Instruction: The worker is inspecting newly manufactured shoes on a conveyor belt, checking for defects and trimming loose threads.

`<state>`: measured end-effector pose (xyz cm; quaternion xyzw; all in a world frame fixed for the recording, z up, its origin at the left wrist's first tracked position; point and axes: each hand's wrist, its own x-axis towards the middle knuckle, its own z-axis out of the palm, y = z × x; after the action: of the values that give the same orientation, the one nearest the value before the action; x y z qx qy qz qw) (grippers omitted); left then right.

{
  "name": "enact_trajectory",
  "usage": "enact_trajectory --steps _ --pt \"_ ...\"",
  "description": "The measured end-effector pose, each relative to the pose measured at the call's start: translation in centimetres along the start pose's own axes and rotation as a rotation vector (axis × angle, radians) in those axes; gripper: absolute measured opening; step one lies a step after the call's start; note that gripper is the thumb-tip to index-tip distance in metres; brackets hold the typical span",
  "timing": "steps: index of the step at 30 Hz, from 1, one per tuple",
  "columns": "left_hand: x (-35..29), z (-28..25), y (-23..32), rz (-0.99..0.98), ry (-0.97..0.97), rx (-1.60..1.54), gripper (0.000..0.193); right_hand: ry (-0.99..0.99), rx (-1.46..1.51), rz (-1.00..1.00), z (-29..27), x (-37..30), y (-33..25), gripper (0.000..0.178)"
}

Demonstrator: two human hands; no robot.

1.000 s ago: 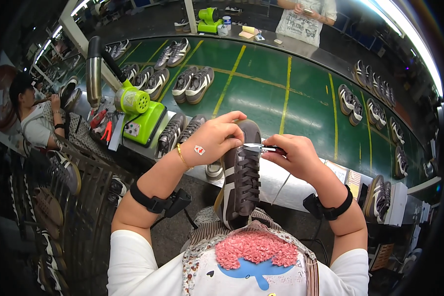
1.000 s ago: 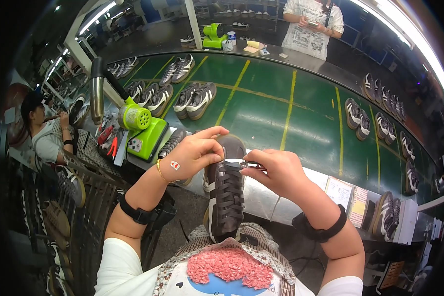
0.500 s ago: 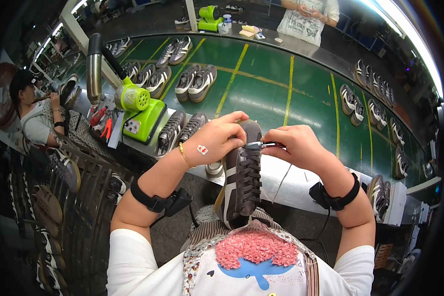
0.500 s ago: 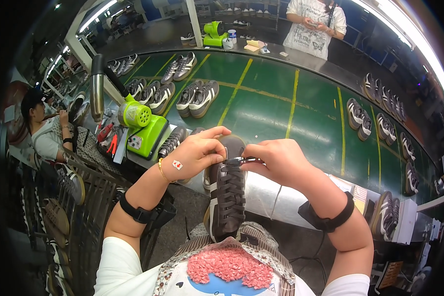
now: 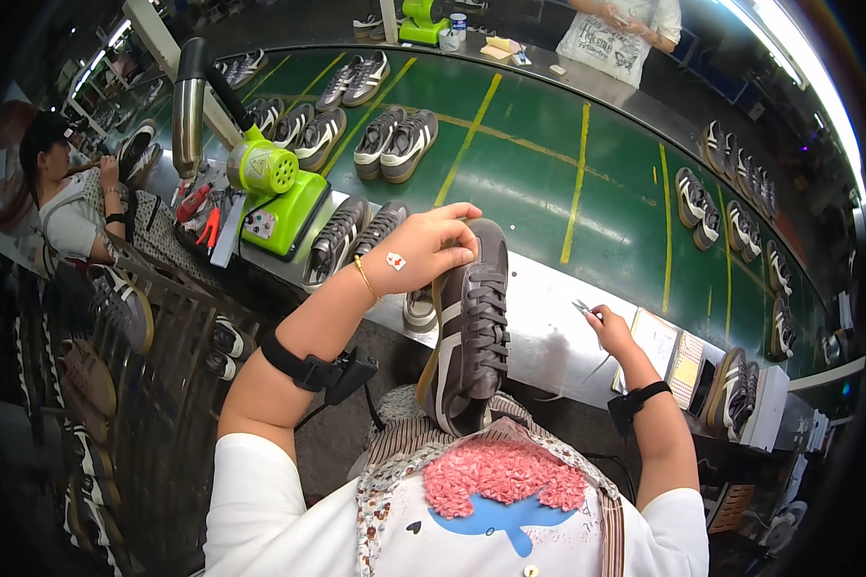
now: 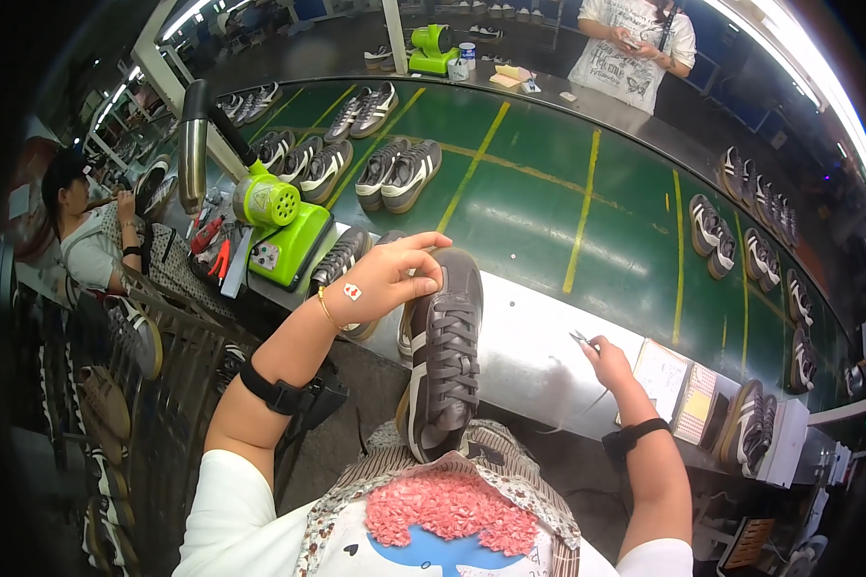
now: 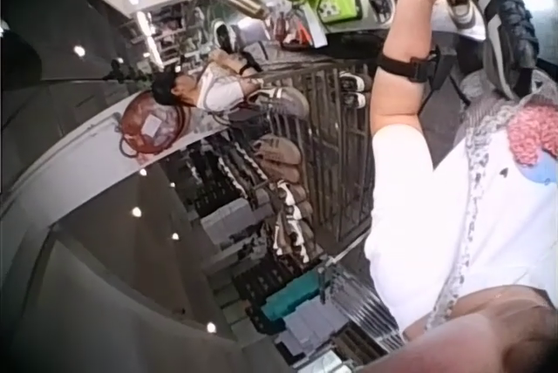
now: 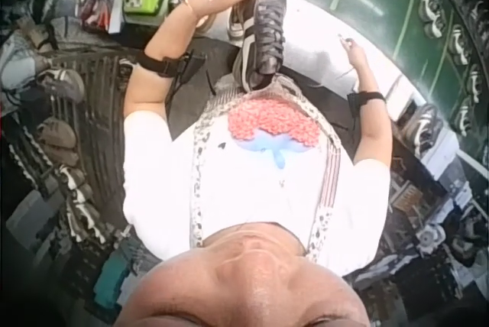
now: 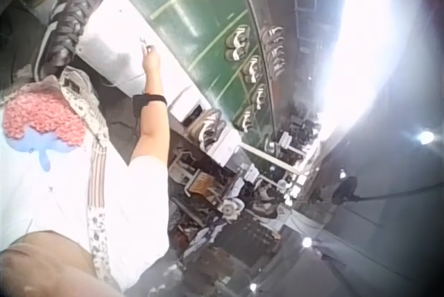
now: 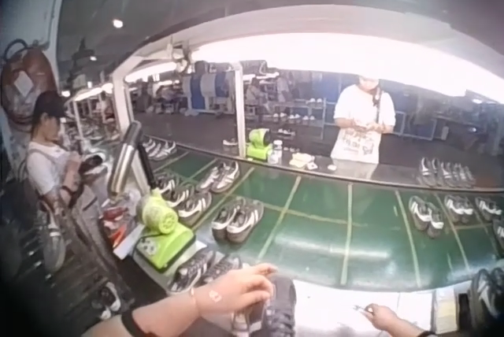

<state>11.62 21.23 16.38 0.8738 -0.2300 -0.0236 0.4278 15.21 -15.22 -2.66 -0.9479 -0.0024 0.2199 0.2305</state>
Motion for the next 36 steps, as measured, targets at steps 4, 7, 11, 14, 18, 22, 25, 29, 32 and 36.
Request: enact_trajectory --steps 4,7,11,14,18,22,25,29,32,36 --pt "0.4 0.3 -1.6 0.009 0.012 0.042 0.008 0.232 -0.192 -0.280 4.0 -1.1 -0.5 0.066" --pt "0.8 0.6 -2.3 -0.090 -0.032 -0.073 0.008 -0.342 0.626 -0.597 4.4 -4.9 -5.8 0.088" --pt "1.0 1.4 -4.3 -0.211 0.009 -0.248 0.010 -0.677 0.878 -0.654 5.6 -8.4 -12.1 0.101" --pt "0.0 1.4 -7.4 -0.361 0.034 -0.626 0.011 -0.657 0.938 -0.516 6.1 -7.8 -13.3 0.090" --pt "-4.5 3.4 -13.4 -0.727 0.279 -0.697 0.015 -0.653 1.291 -0.105 7.0 -6.2 -11.2 0.047" --pt "-8.7 6.5 -19.2 -0.973 -0.143 -0.107 0.041 -0.535 1.361 0.024 7.5 -4.2 -8.9 0.052" --pt "-8.7 10.2 -22.1 -0.832 0.026 0.161 0.038 -0.463 1.389 0.033 7.8 -3.2 -8.3 0.052" --pt "-6.6 11.8 -24.8 -0.821 0.100 -0.049 0.074 -0.385 1.459 0.138 8.6 -2.2 -8.6 0.049" --pt "-5.9 10.9 -23.4 -0.843 0.223 -0.698 0.065 -0.331 1.562 0.140 9.6 -2.0 -8.8 0.044" --pt "-6.7 8.7 -18.7 -0.902 0.129 -1.193 0.057 -0.339 1.682 0.022 11.0 -1.3 -9.7 0.040"
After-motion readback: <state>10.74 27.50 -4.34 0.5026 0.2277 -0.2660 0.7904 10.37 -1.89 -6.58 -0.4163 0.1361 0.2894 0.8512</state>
